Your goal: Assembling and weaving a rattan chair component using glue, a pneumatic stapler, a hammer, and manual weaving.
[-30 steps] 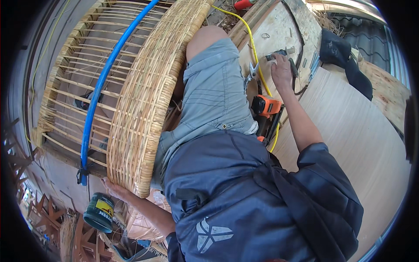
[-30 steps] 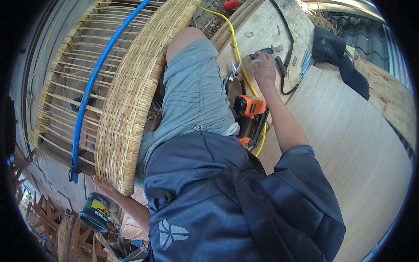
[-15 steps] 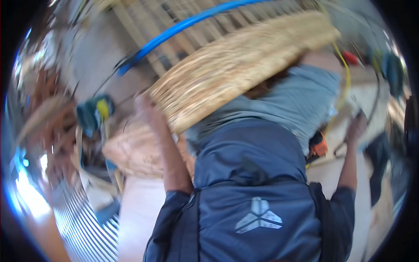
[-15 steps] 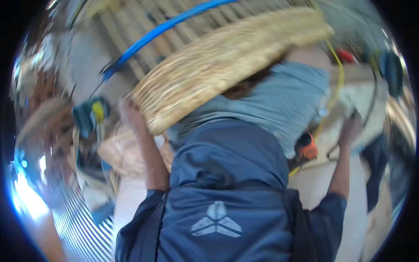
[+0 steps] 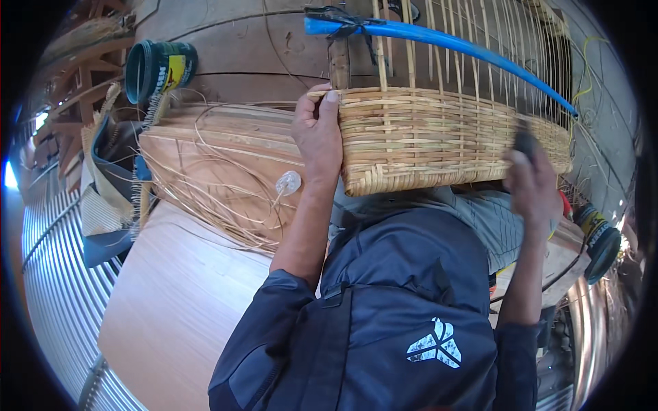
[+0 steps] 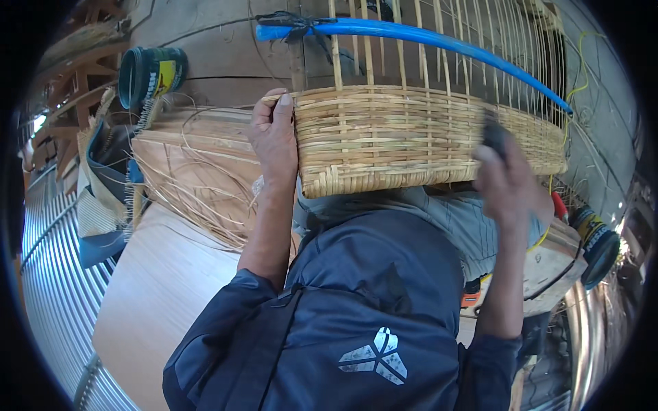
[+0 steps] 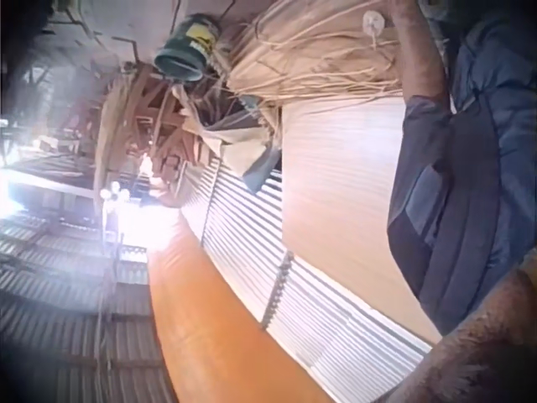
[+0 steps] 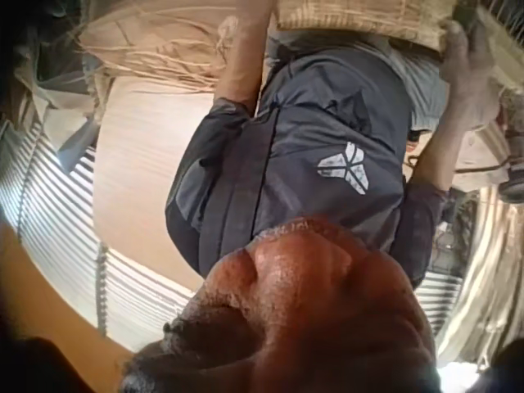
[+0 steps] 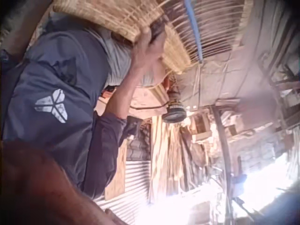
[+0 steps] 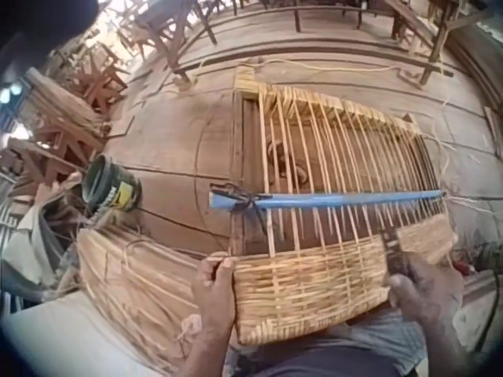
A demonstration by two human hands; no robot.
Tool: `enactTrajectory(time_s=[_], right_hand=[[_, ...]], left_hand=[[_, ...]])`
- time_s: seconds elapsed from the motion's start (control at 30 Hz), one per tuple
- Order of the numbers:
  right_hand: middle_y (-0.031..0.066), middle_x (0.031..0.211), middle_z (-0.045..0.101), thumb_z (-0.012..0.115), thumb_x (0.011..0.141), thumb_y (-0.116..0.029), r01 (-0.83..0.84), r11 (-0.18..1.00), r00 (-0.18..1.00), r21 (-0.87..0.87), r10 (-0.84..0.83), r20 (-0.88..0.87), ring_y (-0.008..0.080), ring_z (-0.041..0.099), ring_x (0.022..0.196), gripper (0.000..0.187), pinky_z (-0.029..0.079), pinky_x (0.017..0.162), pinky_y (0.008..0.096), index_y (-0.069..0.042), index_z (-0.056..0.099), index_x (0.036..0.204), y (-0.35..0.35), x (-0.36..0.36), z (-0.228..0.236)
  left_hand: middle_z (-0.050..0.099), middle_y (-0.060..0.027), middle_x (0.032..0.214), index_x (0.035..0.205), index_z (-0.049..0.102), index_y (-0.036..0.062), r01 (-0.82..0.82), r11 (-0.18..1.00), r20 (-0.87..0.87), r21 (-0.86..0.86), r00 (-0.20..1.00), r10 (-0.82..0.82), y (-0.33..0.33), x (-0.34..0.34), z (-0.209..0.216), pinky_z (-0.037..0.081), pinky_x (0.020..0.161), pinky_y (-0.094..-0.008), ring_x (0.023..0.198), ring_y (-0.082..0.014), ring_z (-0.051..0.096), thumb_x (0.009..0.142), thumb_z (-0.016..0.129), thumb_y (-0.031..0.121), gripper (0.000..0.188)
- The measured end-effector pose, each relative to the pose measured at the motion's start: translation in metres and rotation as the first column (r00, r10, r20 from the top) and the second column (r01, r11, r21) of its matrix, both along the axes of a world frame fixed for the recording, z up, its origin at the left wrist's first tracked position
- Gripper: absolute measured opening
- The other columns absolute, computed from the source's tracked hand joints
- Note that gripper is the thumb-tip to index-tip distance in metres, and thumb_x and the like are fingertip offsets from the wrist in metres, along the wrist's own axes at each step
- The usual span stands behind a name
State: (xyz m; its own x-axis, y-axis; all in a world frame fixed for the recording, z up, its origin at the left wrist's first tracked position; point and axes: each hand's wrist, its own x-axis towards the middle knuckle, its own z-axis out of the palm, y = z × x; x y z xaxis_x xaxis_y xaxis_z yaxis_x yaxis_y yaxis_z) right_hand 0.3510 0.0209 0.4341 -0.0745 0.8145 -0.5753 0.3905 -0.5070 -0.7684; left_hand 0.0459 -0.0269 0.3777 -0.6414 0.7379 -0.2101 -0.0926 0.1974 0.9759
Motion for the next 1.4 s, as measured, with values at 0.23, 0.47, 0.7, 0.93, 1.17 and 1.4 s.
enactTrajectory(time_s=[0.23,0.47,0.7,0.93,1.17,1.4], right_hand=[[0.0237,0.081,0.059,0.049,0.092,-0.036,-0.742,0.670,0.664,0.033,0.727,0.175,0.0427,0.057,0.081,0.037,0.044,0.069,0.0479,0.001,0.049,0.091,0.049,-0.154,-0.007],[0.0241,0.081,0.059,0.046,0.094,-0.035,-0.806,0.590,0.581,0.031,0.782,0.225,0.0426,0.057,0.081,0.038,0.044,0.072,0.0484,0.002,0.050,0.092,0.064,-0.188,-0.032],[0.0255,0.084,0.060,0.044,0.094,-0.035,-0.862,0.508,0.483,-0.003,0.822,0.301,0.0416,0.059,0.086,0.039,0.046,0.076,0.0471,0.003,0.050,0.095,0.068,-0.196,-0.036],[0.0238,0.085,0.062,0.046,0.094,-0.030,-0.879,0.476,0.451,0.031,0.809,0.377,0.0374,0.062,0.084,0.035,0.051,0.073,0.0427,0.005,0.050,0.093,0.062,-0.198,-0.035],[0.0216,0.082,0.062,0.045,0.095,-0.026,-0.904,0.427,0.390,-0.023,0.846,0.363,0.0333,0.064,0.080,0.032,0.052,0.069,0.0402,0.005,0.050,0.095,0.064,-0.208,-0.031],[0.0205,0.078,0.062,0.047,0.094,-0.026,-0.877,0.371,0.475,0.307,0.769,0.428,0.0361,0.062,0.079,0.030,0.050,0.067,0.0426,0.003,0.051,0.085,0.073,-0.190,-0.038]], left_hand=[[0.058,-0.0002,0.090,0.099,0.059,0.0010,-0.021,1.000,0.047,0.016,0.999,0.020,0.008,-0.015,-0.014,0.043,0.075,-0.0204,0.082,-0.0056,0.051,0.091,0.057,0.009,0.011],[0.057,-0.0009,0.092,0.098,0.060,0.0006,-0.010,1.000,0.007,-0.006,1.000,0.010,0.010,-0.029,-0.028,0.043,0.075,-0.0202,0.083,-0.0063,0.051,0.090,0.058,0.008,0.011],[0.057,-0.0010,0.092,0.099,0.060,0.0004,-0.014,0.999,0.041,-0.032,0.999,0.016,0.013,-0.028,-0.029,0.043,0.075,-0.0205,0.083,-0.0067,0.052,0.089,0.059,0.007,0.011],[0.061,-0.0013,0.089,0.097,0.063,0.0004,-0.029,0.999,-0.078,-0.034,0.997,0.026,0.013,-0.027,-0.037,0.045,0.074,-0.0206,0.080,-0.0070,0.053,0.089,0.060,0.011,0.013],[0.062,-0.0091,0.088,0.092,0.064,0.0017,0.096,0.995,-0.528,-0.018,0.844,-0.091,0.013,-0.023,-0.028,0.046,0.077,-0.0297,0.085,-0.0215,0.058,0.083,0.065,0.005,0.010],[0.064,-0.0071,0.088,0.090,0.066,0.0008,0.169,0.985,-0.727,-0.030,0.673,-0.138,0.023,-0.014,-0.028,0.046,0.076,-0.0265,0.081,-0.0155,0.057,0.082,0.063,0.000,0.009]])
